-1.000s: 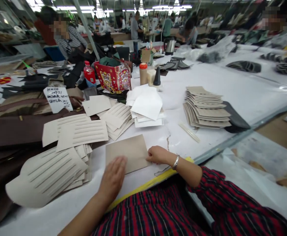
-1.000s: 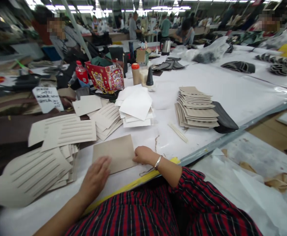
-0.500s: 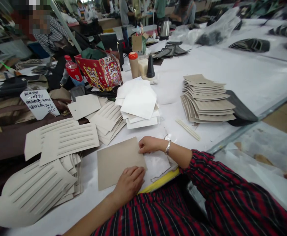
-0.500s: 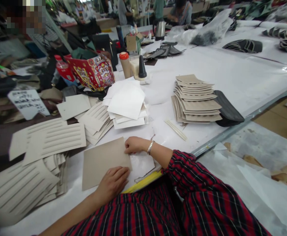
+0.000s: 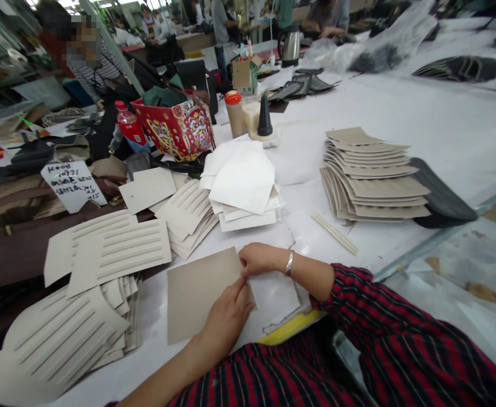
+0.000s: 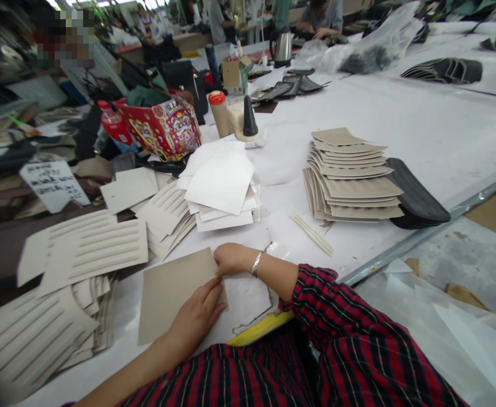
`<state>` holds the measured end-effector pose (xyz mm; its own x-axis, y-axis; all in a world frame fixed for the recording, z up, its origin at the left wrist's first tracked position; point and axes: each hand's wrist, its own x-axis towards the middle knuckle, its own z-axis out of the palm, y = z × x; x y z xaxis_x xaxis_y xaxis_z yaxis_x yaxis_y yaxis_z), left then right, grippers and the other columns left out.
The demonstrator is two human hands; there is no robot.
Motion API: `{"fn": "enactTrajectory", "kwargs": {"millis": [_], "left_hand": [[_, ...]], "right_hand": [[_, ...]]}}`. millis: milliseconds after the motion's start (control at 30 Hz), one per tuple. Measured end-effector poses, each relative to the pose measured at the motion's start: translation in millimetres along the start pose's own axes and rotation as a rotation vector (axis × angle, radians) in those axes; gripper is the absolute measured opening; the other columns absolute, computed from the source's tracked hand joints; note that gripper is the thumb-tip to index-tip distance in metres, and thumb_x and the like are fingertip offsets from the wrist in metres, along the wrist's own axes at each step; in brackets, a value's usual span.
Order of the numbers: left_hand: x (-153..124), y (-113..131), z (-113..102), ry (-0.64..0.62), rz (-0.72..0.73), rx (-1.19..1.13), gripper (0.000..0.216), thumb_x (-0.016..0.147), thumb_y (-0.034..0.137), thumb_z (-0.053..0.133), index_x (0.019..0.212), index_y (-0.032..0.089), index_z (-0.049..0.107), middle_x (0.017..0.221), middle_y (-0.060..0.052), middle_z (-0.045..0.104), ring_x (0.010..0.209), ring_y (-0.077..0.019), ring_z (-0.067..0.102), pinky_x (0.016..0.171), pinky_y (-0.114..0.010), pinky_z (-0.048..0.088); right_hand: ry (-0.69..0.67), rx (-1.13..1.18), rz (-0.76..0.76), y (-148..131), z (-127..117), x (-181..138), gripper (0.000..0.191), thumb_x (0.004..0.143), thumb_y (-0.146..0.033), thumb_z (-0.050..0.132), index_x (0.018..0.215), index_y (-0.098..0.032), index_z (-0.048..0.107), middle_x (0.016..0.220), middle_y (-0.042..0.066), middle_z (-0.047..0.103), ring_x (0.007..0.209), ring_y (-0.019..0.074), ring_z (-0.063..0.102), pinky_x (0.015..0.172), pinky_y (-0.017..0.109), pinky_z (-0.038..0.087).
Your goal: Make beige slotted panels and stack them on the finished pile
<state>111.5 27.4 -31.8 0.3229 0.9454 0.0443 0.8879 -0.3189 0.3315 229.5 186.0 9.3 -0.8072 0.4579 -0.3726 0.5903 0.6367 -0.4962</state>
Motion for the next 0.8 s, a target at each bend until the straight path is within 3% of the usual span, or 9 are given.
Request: {"fn": "enactTrajectory", "kwargs": {"millis": [200,433,600,700,800], "left_hand": [[5.4,0.4,-8.3,-0.154,-0.061,0.013,0.027,0.083,0.026,0.047,0.107,0.016,0.052,0.132,-0.014,0.041,0.109,-0.0235,0.048,0.091,-0.037,0.040],[12.6,-0.9,-14.3,-0.270,-0.121,-0.018,0.018,0.078,0.023,0.052,0.096,0.019,0.054,0.141,-0.009,0.029,0.107,-0.0227,0.049,0.088,-0.036,0.040],[18.0,0.6,-18.7,-0.309,-0.122,-0.037,0.019,0.078,0.023,0.052,0.096,0.020,0.054,0.140,-0.009,0.029,0.104,-0.0244,0.052,0.085,-0.038,0.042],[23.4,5.6,-21.3,-0.322,-0.142,-0.031,0.020,0.077,0.023,0.054,0.096,0.019,0.054,0.139,-0.011,0.032,0.103,-0.0266,0.053,0.082,-0.040,0.044],[24.1,5.3,-30.7,-0.323,-0.110,-0.060,0.026,0.075,0.023,0.056,0.101,0.018,0.053,0.137,-0.012,0.035,0.103,-0.0271,0.052,0.084,-0.041,0.044]], "right_hand": [[-0.065,0.154,0.049,15.2,-18.7,19.8,0.022,0.069,-0.027,0.051,0.074,-0.011,0.065,0.062,0.005,0.064,0.048,0.0091,0.052,0.045,0.018,0.034],[-0.090,0.062,0.051,14.6,-16.4,28.3,0.020,0.067,-0.022,0.051,0.075,-0.011,0.066,0.064,0.005,0.066,0.051,0.0111,0.054,0.048,0.019,0.036],[0.054,-0.130,0.097,5.9,-14.4,29.0,0.027,0.063,-0.029,0.060,0.083,-0.012,0.063,0.082,0.010,0.067,0.072,0.0198,0.060,0.058,0.023,0.041],[0.146,-0.164,0.172,-2.4,-7.7,26.1,0.040,0.073,-0.037,0.054,0.103,-0.011,0.054,0.098,0.014,0.063,0.085,0.0230,0.059,0.067,0.027,0.043],[0.241,-0.193,0.293,-12.8,2.4,18.1,0.044,0.084,-0.042,0.041,0.114,-0.009,0.044,0.096,0.015,0.062,0.087,0.0239,0.059,0.071,0.030,0.043]]}}
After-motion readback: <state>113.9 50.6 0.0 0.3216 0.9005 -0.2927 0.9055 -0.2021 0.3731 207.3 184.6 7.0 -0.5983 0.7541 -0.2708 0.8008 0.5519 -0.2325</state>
